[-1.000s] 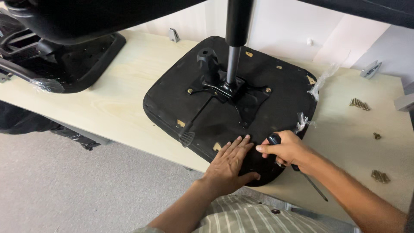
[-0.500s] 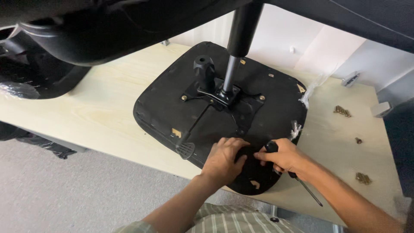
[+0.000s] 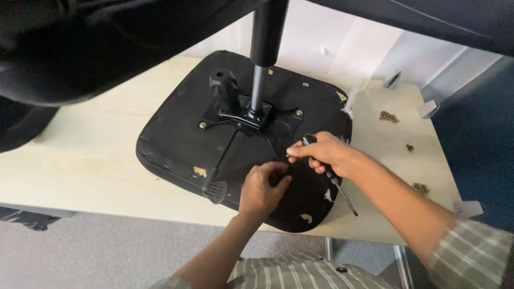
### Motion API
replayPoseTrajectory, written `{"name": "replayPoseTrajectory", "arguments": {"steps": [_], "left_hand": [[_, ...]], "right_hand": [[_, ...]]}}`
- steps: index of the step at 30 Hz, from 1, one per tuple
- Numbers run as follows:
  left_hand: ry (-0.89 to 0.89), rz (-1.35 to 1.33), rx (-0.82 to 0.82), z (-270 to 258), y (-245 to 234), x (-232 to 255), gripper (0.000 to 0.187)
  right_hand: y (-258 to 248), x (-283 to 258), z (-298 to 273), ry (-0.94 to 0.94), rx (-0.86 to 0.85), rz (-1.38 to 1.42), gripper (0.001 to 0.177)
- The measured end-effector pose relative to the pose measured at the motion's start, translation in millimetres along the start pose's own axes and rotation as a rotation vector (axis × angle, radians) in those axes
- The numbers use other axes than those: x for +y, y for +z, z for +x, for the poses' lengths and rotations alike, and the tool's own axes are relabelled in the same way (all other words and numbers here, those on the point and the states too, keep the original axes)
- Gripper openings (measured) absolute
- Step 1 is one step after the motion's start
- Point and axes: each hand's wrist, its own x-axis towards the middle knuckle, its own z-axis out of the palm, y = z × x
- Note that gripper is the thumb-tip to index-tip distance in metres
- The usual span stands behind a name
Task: The person assembles an office chair by attaching the seat to the gas-lift column and base. They use a hex key to tighten multiple screws on the underside of the seat, repositioning the chair several times to access different screw holes.
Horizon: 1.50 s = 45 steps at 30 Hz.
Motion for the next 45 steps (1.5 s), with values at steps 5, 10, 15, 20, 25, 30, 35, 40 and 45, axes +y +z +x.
{"name": "replayPoseTrajectory", "arguments": {"steps": [5, 10, 15, 20, 25, 30, 35, 40, 45], "left_hand": [[-0.401, -0.048, 0.075, 18.9, 5.8, 9.2, 0.025], [-0.424, 0.091, 0.008, 28.4, -0.9, 6.0, 0.023], [-0.414, 0.093, -0.075, 34.9, -9.7, -0.3, 0.021], [-0.406, 0.105, -0.089, 34.0, -9.1, -2.3, 0.023], [-0.428, 0.108, -0.084, 34.5, -9.5, 1.8, 0.023], [-0.408, 0.166, -0.081, 37.4, -8.5, 10.3, 0.028], [-0.461, 0.288, -0.146, 38.7, -4.4, 20.1, 0.038], [-0.528, 0.301, -0.111, 41.7, -1.6, 21.9, 0.032], [-0.447, 0.317, -0.085, 39.8, -0.8, 15.2, 0.031]], "right_hand": [[18.3, -0.4, 24.5, -0.017, 0.044, -0.117, 0.021], [21.8, 2.5, 24.9, 0.032, 0.148, -0.155, 0.019], [28.7, 1.5, 23.6, 0.064, 0.189, -0.145, 0.017], [32.1, 3.0, 30.0, 0.003, 0.158, -0.186, 0.017], [29.9, 5.9, 36.8, -0.071, 0.186, -0.305, 0.02], [22.7, 13.0, 31.1, -0.099, 0.163, -0.215, 0.022], [21.5, 12.6, 26.1, -0.062, 0.143, -0.205, 0.028], [12.0, 6.8, 21.0, -0.057, 0.079, -0.157, 0.035], [-13.9, -24.0, 5.2, -0.062, 0.027, 0.113, 0.021]]}}
